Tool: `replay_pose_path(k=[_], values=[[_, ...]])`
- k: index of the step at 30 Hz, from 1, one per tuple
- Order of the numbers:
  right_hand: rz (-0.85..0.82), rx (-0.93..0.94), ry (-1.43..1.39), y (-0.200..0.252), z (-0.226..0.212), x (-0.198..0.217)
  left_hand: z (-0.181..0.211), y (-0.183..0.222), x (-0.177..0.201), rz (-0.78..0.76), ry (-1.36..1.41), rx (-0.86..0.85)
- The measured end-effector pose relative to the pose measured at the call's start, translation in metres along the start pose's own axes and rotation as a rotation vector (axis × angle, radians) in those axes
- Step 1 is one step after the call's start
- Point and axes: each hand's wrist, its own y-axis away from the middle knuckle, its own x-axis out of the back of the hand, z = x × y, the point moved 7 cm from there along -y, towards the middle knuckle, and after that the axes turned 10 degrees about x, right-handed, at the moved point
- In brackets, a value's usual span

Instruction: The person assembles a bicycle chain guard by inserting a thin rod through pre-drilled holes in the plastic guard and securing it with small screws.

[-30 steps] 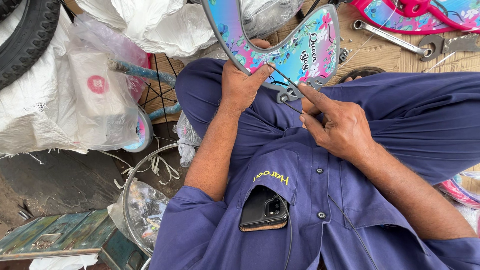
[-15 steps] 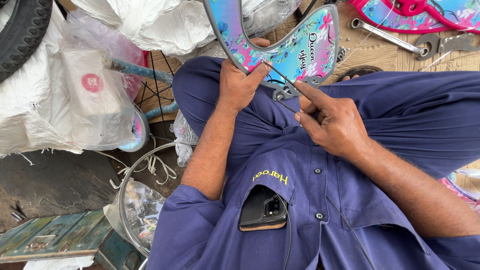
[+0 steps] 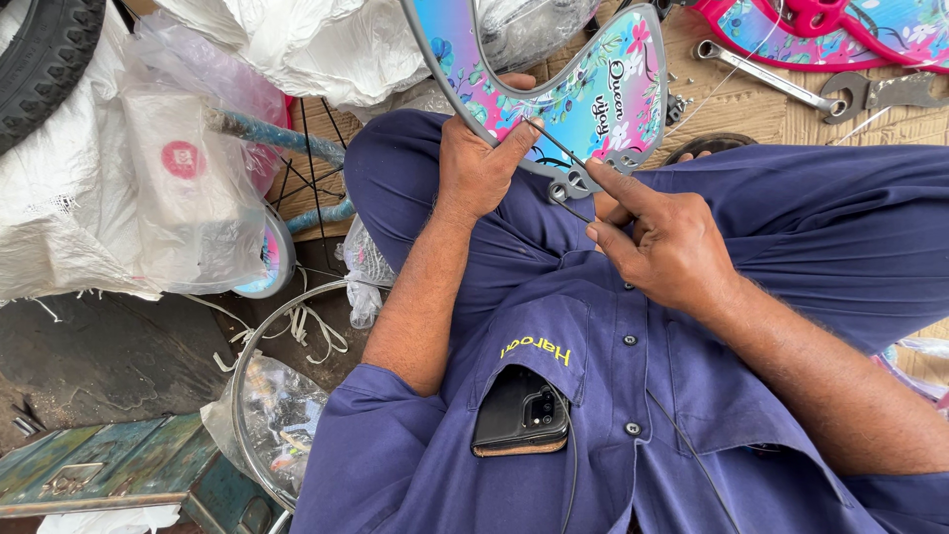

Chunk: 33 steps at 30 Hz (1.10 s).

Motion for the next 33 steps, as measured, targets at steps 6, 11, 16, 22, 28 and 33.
replay_pose_path(k=[6,11,16,22,28,33], values=[[-0.073,0.259,0.572,-0.005,-0.015,0.000,-0.006,-0.001,0.002,-0.011,-0.056,0.063],[-0.130,0.307,0.680,-0.009,-0.017,-0.003,-0.001,0.005,0.003,-0.029,-0.120,-0.143],[0.050,-0.560,-0.709,-0.008,0.031,-0.008,-0.009,0.007,0.004,-0.015,-0.150,-0.143],[-0.170,0.159,0.546,-0.026,-0.021,-0.010,-0.016,0.000,0.003,-0.020,-0.196,-0.055],[-0.032,-0.325,-0.417,-0.026,0.025,-0.014,-0.018,0.000,0.004,-0.016,-0.176,-0.077],[-0.120,0.030,0.191,-0.029,0.000,-0.016,-0.015,0.001,0.005,-0.023,-0.176,-0.110]])
